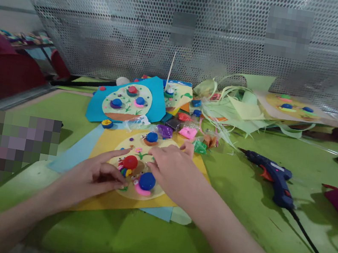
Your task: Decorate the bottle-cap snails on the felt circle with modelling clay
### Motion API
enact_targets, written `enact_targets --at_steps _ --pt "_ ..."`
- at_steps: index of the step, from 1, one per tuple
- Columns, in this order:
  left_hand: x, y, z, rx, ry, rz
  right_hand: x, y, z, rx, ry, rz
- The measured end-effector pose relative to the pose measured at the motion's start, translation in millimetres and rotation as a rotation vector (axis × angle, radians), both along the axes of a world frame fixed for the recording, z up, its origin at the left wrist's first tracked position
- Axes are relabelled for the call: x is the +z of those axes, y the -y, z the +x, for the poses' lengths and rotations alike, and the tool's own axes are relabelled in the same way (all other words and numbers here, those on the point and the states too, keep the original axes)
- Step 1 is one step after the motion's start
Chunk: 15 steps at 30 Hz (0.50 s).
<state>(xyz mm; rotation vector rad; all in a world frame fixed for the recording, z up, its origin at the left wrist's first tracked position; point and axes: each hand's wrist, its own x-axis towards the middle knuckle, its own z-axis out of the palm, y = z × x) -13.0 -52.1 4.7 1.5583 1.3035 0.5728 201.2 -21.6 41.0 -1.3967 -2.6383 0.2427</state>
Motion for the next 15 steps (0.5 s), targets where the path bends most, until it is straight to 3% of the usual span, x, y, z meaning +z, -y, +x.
enact_targets --at_steps 10,15 --pt "0.1 1.2 -0.9 0.008 -0.044 0.027 1.0 -0.5 -1.3 -0.010 -0.030 -0.017" --pt "0.5 2.5 -0.9 0.018 -0.047 0.041 4.7 5.4 2.0 0.069 -0.129 -0.030"
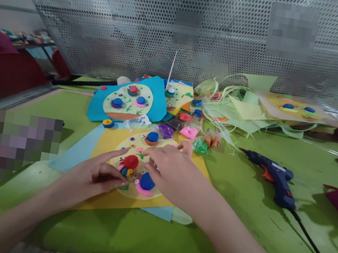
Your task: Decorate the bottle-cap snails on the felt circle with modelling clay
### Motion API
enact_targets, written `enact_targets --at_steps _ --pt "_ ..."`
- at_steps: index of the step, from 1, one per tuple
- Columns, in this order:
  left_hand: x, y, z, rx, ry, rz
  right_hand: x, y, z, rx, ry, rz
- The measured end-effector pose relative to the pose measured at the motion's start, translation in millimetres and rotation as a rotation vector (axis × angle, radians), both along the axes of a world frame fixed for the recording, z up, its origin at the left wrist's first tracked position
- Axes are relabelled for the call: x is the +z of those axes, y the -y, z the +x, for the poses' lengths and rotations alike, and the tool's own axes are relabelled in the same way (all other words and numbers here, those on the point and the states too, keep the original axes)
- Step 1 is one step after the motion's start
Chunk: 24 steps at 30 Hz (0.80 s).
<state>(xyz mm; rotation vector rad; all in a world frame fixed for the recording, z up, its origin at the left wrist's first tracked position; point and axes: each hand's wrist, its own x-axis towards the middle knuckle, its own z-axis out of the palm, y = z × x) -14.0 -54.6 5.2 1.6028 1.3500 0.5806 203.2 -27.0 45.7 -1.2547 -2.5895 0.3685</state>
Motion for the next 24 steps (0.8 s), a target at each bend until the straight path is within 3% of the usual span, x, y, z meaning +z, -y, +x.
enact_targets --at_steps 10,16,24 --pt "5.8 8.4 1.0 0.016 -0.065 0.061 -0.3 7.9 -3.3 0.340 -0.027 -0.146" --pt "1.9 9.7 -0.6 0.021 -0.171 0.161 -4.6 8.2 -6.2 0.369 0.028 -0.125" --pt "9.6 14.0 1.2 -0.011 -0.240 0.197 -13.0 10.6 -6.2 0.394 0.063 -0.026"
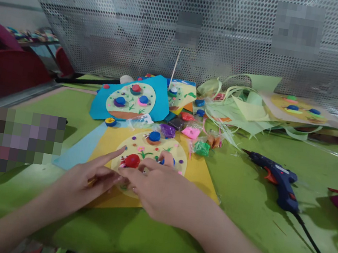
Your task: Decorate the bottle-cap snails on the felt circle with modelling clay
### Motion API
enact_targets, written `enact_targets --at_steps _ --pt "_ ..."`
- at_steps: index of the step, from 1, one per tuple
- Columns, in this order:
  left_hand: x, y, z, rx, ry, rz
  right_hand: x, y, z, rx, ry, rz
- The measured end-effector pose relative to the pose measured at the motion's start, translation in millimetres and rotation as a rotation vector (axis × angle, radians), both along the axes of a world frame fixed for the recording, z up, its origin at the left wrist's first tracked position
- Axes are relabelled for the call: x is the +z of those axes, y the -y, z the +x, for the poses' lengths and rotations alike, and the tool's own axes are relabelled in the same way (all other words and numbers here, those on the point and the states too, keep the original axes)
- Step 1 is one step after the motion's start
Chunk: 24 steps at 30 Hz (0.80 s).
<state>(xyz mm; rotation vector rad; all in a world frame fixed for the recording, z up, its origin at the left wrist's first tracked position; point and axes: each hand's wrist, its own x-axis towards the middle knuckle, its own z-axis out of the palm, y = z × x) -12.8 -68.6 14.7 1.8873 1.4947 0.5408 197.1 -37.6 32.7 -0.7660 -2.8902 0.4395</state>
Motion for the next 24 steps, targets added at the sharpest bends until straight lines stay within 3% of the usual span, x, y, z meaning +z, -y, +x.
enact_targets --at_steps 9,24 --pt "-7.3 4.6 -4.4 -0.059 -0.055 0.152 -3.2 -1.2 -0.4 -0.002 0.023 0.059" --pt "-10.6 9.3 -6.8 -0.091 -0.204 0.248 -2.9 -1.3 -3.3 0.023 0.026 0.067"
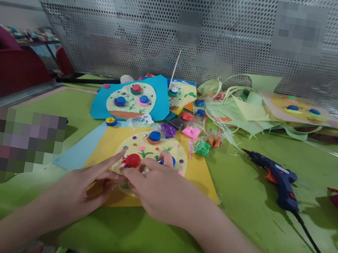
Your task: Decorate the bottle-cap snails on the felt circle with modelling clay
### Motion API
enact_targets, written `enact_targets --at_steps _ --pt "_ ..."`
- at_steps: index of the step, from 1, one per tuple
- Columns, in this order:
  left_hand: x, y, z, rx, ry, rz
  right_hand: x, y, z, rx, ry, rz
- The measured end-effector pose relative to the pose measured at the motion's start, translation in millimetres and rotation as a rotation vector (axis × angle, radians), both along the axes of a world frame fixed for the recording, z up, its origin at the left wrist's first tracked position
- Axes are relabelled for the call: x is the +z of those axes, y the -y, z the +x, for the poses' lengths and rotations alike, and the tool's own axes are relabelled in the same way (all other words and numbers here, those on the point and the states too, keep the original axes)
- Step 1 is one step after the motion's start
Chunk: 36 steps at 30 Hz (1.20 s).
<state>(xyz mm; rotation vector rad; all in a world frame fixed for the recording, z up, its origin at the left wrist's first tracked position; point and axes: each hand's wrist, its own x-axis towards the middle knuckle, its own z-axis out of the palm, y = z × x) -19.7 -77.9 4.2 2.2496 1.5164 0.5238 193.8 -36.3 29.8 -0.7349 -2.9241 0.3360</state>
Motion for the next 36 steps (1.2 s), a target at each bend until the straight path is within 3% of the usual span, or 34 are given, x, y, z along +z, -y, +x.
enact_targets --at_steps 8,21,26,32,36 --pt "-6.1 3.6 -3.2 -0.031 -0.105 0.053 -1.0 1.8 0.1 0.007 -0.014 0.008" --pt "-4.9 3.3 -10.4 0.021 -0.043 -0.005 -1.5 0.3 -0.6 0.020 0.002 0.075" --pt "-1.9 4.2 -13.6 0.070 -0.017 0.067 -2.2 -1.9 1.7 -0.018 0.021 0.086" --pt "1.8 0.5 -19.7 0.272 0.091 0.227 -2.2 -1.9 0.9 -0.010 -0.002 0.080" --pt "-0.2 1.2 -18.3 0.248 0.100 0.169 -3.6 -2.4 1.2 -0.021 -0.006 0.087"
